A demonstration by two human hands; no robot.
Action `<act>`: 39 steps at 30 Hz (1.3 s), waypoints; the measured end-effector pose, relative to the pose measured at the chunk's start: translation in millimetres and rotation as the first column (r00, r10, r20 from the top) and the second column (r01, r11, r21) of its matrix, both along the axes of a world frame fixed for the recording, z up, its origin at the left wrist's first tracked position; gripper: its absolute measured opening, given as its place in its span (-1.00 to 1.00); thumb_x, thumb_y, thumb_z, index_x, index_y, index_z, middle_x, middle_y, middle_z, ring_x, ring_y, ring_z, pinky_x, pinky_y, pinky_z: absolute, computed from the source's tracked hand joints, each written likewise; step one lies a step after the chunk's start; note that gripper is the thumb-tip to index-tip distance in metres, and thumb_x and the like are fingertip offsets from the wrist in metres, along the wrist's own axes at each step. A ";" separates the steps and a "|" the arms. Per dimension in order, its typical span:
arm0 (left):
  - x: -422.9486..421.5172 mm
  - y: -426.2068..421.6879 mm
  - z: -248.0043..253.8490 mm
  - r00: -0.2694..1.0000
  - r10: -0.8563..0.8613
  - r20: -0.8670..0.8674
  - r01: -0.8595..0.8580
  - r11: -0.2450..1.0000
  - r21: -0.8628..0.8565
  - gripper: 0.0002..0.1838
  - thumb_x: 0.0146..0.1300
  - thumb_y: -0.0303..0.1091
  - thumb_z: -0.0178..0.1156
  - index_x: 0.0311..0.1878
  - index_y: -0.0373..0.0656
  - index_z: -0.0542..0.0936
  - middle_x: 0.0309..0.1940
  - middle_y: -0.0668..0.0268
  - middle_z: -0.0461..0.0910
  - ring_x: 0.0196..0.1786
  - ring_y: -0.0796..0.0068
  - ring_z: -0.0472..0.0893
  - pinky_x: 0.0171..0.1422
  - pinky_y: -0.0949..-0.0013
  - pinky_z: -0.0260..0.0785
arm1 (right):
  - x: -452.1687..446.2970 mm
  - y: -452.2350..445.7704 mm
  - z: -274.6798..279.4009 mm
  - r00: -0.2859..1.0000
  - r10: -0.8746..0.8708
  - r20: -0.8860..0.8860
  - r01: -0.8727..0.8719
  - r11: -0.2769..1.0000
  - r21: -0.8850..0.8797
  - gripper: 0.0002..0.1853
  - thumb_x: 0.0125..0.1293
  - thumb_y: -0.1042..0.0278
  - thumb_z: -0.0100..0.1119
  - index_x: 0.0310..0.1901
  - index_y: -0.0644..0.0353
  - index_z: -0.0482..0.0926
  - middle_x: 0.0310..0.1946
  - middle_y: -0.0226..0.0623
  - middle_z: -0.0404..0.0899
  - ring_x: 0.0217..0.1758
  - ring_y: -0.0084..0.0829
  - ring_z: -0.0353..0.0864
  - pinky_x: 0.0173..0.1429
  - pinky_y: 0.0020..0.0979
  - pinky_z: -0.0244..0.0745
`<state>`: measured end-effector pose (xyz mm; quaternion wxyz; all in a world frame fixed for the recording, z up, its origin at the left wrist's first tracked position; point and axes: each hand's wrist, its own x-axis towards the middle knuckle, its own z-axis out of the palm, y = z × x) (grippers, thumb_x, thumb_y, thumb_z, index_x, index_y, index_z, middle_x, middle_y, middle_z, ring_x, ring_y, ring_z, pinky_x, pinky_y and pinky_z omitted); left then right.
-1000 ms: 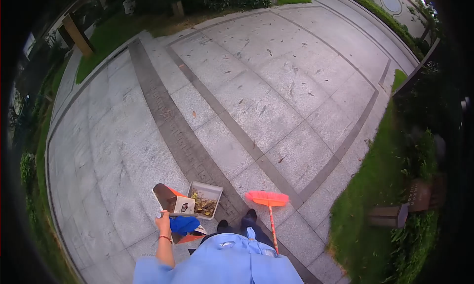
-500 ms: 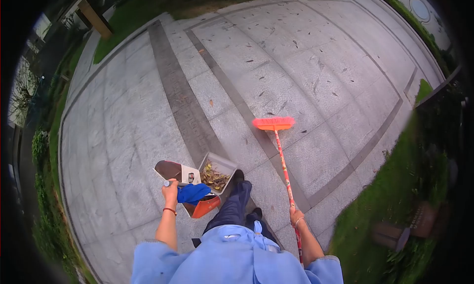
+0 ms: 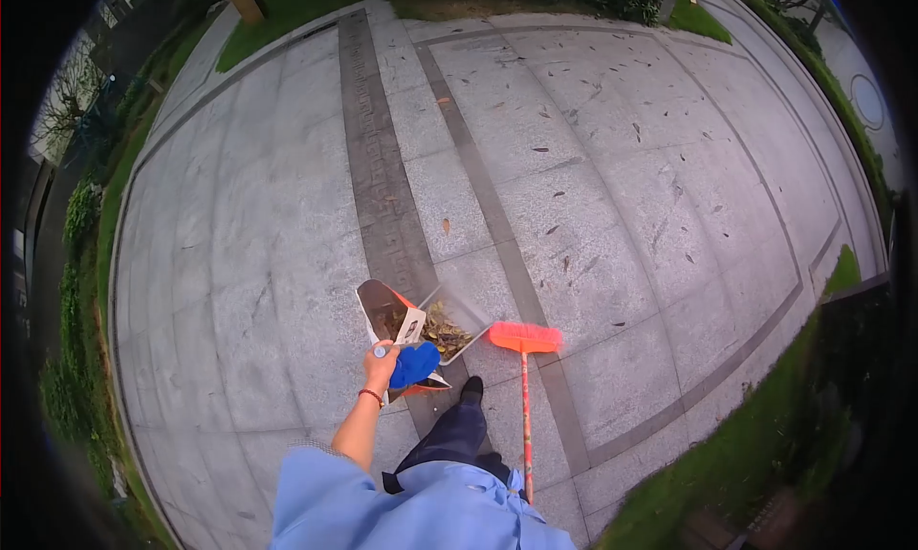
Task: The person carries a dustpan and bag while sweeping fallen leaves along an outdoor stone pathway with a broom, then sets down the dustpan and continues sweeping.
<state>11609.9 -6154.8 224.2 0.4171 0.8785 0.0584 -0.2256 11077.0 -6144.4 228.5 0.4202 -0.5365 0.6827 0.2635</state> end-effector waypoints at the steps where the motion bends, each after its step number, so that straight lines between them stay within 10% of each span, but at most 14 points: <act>1: 2.0 -8.0 -3.2 0.995 0.055 -0.081 -0.062 0.994 -0.090 -0.80 -0.12 -0.40 0.27 -0.35 -0.20 0.59 -0.47 0.32 0.57 -0.44 0.59 0.52 -0.33 0.46 0.37 | 16.5 -20.8 -3.6 1.000 0.012 0.012 -0.012 1.000 -0.009 -0.42 0.17 -0.14 -0.11 -0.40 0.37 0.55 -0.55 0.03 0.54 -0.48 -0.13 0.57 -0.42 -0.23 0.43; 8: 24.5 -25.9 -9.5 0.974 -0.205 0.092 0.200 0.978 0.062 -0.65 -0.13 -0.31 0.32 -0.24 -0.26 0.55 -0.44 0.21 0.59 -0.40 0.49 0.57 -0.29 0.42 0.40 | 137.4 -208.3 -0.5 0.899 -0.363 0.245 0.356 0.931 0.075 -0.56 0.20 -0.06 -0.07 -0.56 0.22 0.39 -0.79 -0.40 0.29 -0.83 -0.52 0.28 -0.77 -0.46 0.20; 14: 27.2 -27.7 -1.2 0.954 -0.290 0.072 0.290 0.957 0.004 -0.54 -0.15 -0.21 0.35 -0.17 -0.28 0.52 -0.41 0.18 0.60 -0.35 0.43 0.59 -0.25 0.41 0.41 | 42.5 -103.7 31.6 0.868 -0.466 0.171 0.457 0.885 0.088 -0.44 0.12 -0.17 -0.02 -0.53 0.31 0.50 -0.69 -0.25 0.46 -0.70 -0.44 0.46 -0.62 -0.39 0.34; 16: 20.7 -20.7 -9.1 0.956 -0.284 0.071 0.284 0.959 0.011 -0.49 -0.14 -0.21 0.34 -0.11 -0.29 0.49 -0.36 0.15 0.59 -0.33 0.45 0.59 -0.24 0.41 0.41 | -0.6 -65.1 43.4 0.995 -0.073 0.068 0.080 0.989 -0.120 -0.37 0.07 -0.24 -0.02 -0.46 0.36 0.56 -0.60 -0.15 0.54 -0.58 -0.40 0.55 -0.48 -0.37 0.41; 23: 14.2 -44.7 11.1 0.995 -0.081 -0.060 0.071 0.985 -0.160 -0.46 -0.07 -0.34 0.32 0.00 -0.34 0.40 -0.33 0.20 0.55 -0.30 0.50 0.54 -0.19 0.45 0.37 | -21.7 -93.6 28.8 0.989 -0.086 -0.118 0.087 0.996 0.003 -0.40 0.09 -0.19 -0.05 -0.47 0.37 0.56 -0.62 -0.11 0.54 -0.60 -0.36 0.56 -0.47 -0.34 0.43; 28: 11.5 -63.8 -7.0 0.998 0.065 -0.026 -0.064 0.997 0.036 -0.46 -0.10 -0.38 0.32 -0.02 -0.36 0.39 -0.33 0.20 0.55 -0.31 0.43 0.54 -0.17 0.39 0.38 | -10.4 -177.8 2.1 0.988 -0.150 -0.025 0.150 0.988 -0.022 -0.42 0.11 -0.15 -0.07 -0.48 0.37 0.55 -0.63 -0.08 0.54 -0.62 -0.32 0.56 -0.46 -0.33 0.45; 31: 17.7 -54.3 -11.2 0.988 -0.115 -0.107 0.134 0.972 0.193 -0.56 -0.12 -0.48 0.28 -0.09 -0.35 0.45 -0.30 0.15 0.56 -0.26 0.34 0.56 -0.14 0.33 0.38 | 27.6 -269.1 -3.9 0.899 -0.415 0.142 0.412 0.910 0.051 -0.50 0.13 -0.09 -0.03 -0.53 0.29 0.50 -0.68 -0.20 0.47 -0.70 -0.40 0.47 -0.60 -0.36 0.37; 34: 15.1 -54.4 9.4 0.990 -0.085 0.110 -0.004 0.772 0.636 -0.72 -0.10 -0.51 0.19 -0.24 -0.36 0.53 -0.32 0.02 0.57 -0.24 0.18 0.59 -0.14 0.26 0.40 | 50.6 -344.9 -21.2 0.750 -0.558 0.355 0.524 0.829 0.195 -0.62 0.19 0.00 -0.02 -0.55 0.18 0.37 -0.78 -0.38 0.29 -0.83 -0.51 0.26 -0.77 -0.46 0.18; 39: 31.0 -32.0 17.8 0.934 -0.113 0.339 -0.111 0.811 0.574 -0.85 -0.04 -0.43 0.11 -0.41 -0.22 0.62 -0.48 -0.02 0.55 -0.32 0.02 0.57 -0.20 0.14 0.40 | 48.4 -387.0 -18.6 0.651 -0.636 0.414 0.540 0.771 0.337 -0.57 0.20 -0.03 -0.03 -0.53 0.23 0.33 -0.80 -0.35 0.29 -0.85 -0.45 0.25 -0.80 -0.41 0.20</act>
